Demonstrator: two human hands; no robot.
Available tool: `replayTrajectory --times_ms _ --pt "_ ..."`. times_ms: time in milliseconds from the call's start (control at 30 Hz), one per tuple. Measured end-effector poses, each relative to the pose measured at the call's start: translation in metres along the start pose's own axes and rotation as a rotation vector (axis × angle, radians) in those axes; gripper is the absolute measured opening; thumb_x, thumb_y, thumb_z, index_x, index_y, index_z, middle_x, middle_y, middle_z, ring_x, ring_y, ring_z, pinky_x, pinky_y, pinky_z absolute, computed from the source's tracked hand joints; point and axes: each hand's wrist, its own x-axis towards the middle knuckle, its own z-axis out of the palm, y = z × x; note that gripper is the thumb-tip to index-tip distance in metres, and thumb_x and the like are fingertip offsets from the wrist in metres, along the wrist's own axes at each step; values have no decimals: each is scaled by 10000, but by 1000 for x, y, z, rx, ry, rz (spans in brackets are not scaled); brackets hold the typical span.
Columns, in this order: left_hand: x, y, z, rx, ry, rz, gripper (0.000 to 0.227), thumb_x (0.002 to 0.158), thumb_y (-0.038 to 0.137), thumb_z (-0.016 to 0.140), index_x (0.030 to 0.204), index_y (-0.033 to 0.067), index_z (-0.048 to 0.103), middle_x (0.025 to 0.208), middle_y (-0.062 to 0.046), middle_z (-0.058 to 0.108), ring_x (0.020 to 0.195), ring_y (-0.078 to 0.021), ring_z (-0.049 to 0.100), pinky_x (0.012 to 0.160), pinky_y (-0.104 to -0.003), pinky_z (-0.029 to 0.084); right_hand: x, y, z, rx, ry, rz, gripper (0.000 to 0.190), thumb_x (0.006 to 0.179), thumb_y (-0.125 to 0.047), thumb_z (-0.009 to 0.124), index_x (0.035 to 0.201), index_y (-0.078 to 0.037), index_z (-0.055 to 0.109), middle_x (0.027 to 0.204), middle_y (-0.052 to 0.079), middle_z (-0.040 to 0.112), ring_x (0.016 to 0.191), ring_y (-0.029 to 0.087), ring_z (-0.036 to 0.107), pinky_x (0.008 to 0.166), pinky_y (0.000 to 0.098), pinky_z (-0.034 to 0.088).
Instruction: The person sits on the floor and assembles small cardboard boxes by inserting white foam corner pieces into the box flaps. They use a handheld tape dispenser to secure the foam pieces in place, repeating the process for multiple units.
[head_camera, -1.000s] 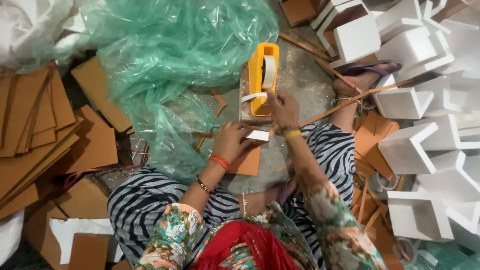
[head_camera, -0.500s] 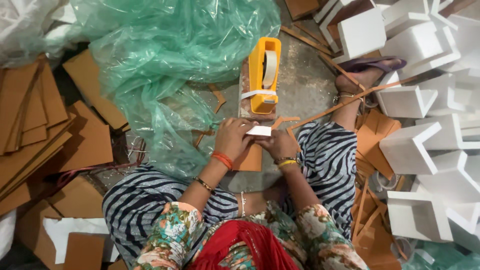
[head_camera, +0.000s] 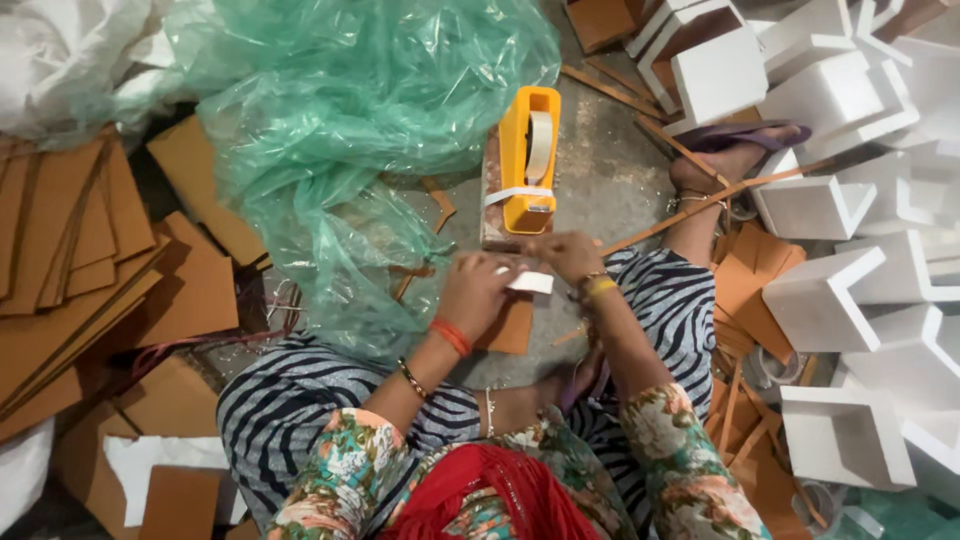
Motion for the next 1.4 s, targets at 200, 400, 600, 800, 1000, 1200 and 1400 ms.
replayTrajectory --times_ms 200,400,600,800,1000,1200,1400 --pt "-11 11 -13 -29 -58 303 289 888 169 664 1153 224 762 1073 -13 672 1101 -256 600 1020 -440 473 -20 113 48 565 -184 -260 304 952 -241 677 1183 -53 737 1312 14 676 1052 125 676 893 286 546" --pt "-2 7 -27 -98 65 321 343 838 103 702 1155 232 736 1091 -34 689 1066 -285 598 954 -429 470 -27 127 67 735 -161 56 419 1061 -350 577 1318 -47 709 1175 98 756 976 214 657 851 328 524" --pt "-23 -14 -35 -212 374 -305 443 783 328 841 1156 136 698 1106 -66 677 1071 -302 613 944 -438 488 -76 24 42 669 176 -366 497 849 -176 793 1293 -77 591 1227 24 675 1125 141 647 962 302 514" --pt "-19 -20 -22 -190 154 -189 467 845 462 790 1202 167 731 1222 -99 679 1191 -320 607 1025 -440 464 -101 -26 11 158 409 -526 478 770 -161 867 1205 -44 705 1141 145 747 1043 277 707 908 345 539" --pt "3 -4 -3 -124 -17 -198 367 836 333 770 1192 242 769 1144 -9 699 1142 -279 566 994 -430 468 -60 -12 13 514 76 -315 411 814 -128 824 1195 -69 682 1110 71 743 1044 177 720 906 305 562" --pt "2 0 -5 -146 12 -214 362 856 296 757 1215 250 757 1115 -5 697 1098 -284 575 956 -431 476 29 -22 -18 680 406 -249 234 970 -305 699 985 -72 687 856 -15 683 740 101 619 684 276 513" --pt "2 2 -4 -58 59 -130 363 864 268 734 1226 241 741 1121 -23 687 1098 -296 582 962 -447 470 -20 -38 -19 279 546 -177 527 962 -412 745 683 -6 560 593 63 483 562 139 429 530 384 350"
